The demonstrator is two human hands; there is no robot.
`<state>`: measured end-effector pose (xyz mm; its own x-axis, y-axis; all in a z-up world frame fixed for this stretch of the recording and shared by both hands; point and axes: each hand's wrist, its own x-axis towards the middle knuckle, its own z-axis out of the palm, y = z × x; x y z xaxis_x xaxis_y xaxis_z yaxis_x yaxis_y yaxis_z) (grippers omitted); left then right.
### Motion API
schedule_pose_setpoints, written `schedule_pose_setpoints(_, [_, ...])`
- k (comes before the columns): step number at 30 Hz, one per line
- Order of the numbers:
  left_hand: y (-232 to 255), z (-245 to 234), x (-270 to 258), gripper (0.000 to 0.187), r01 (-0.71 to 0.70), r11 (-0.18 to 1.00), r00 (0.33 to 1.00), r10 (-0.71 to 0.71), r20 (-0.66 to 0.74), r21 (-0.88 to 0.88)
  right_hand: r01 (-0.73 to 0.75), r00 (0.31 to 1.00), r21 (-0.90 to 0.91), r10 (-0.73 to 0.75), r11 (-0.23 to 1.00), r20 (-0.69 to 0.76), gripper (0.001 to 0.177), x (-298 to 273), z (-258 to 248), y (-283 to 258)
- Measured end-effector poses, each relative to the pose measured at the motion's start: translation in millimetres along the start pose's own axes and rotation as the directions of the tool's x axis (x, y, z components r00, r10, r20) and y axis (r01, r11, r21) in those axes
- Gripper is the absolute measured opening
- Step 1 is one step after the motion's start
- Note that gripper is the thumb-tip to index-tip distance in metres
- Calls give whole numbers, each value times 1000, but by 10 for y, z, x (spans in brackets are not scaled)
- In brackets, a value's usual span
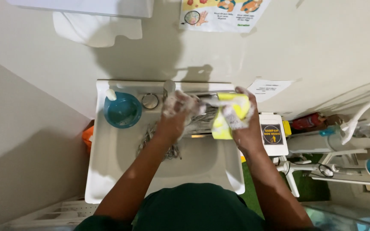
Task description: The person scrubs a collection of metal surgical instruments with a yellow sponge and soap in a white sink. They repeatedly pick up individual tools, scrub them thoroughly, and place them into a metal tray within the sink. The person also rinses the sponge under the running tap water during the process.
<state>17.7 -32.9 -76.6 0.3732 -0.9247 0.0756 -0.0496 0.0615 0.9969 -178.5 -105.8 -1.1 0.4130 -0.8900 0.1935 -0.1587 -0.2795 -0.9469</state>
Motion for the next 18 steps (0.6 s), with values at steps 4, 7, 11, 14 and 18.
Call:
schedule_pose_setpoints(4, [716,101,-136,40,115,993,981,-119,151,37,24,999,79,-20,997,-47,58,8,-15,-93])
schedule_pose_setpoints(7, [798,124,-145,40,-39,961,975,-24,222,275,166,986,-16,-166,986,0,59,10,-55,-68])
schedule_pose_setpoints(11, [511,188,-57,29,141,989,959,-124,256,-49,253,967,-31,-252,967,25,60,-11,-55,-35])
schedule_pose_setpoints(14, [636,200,-86,32,483,719,875,-402,269,-499,45,998,46,-43,998,-54,57,-16,-76,-39])
schedule_pose_setpoints(18, [568,151,-55,33,433,665,901,-330,281,-608,42,996,48,-38,998,-85,56,-25,-122,47])
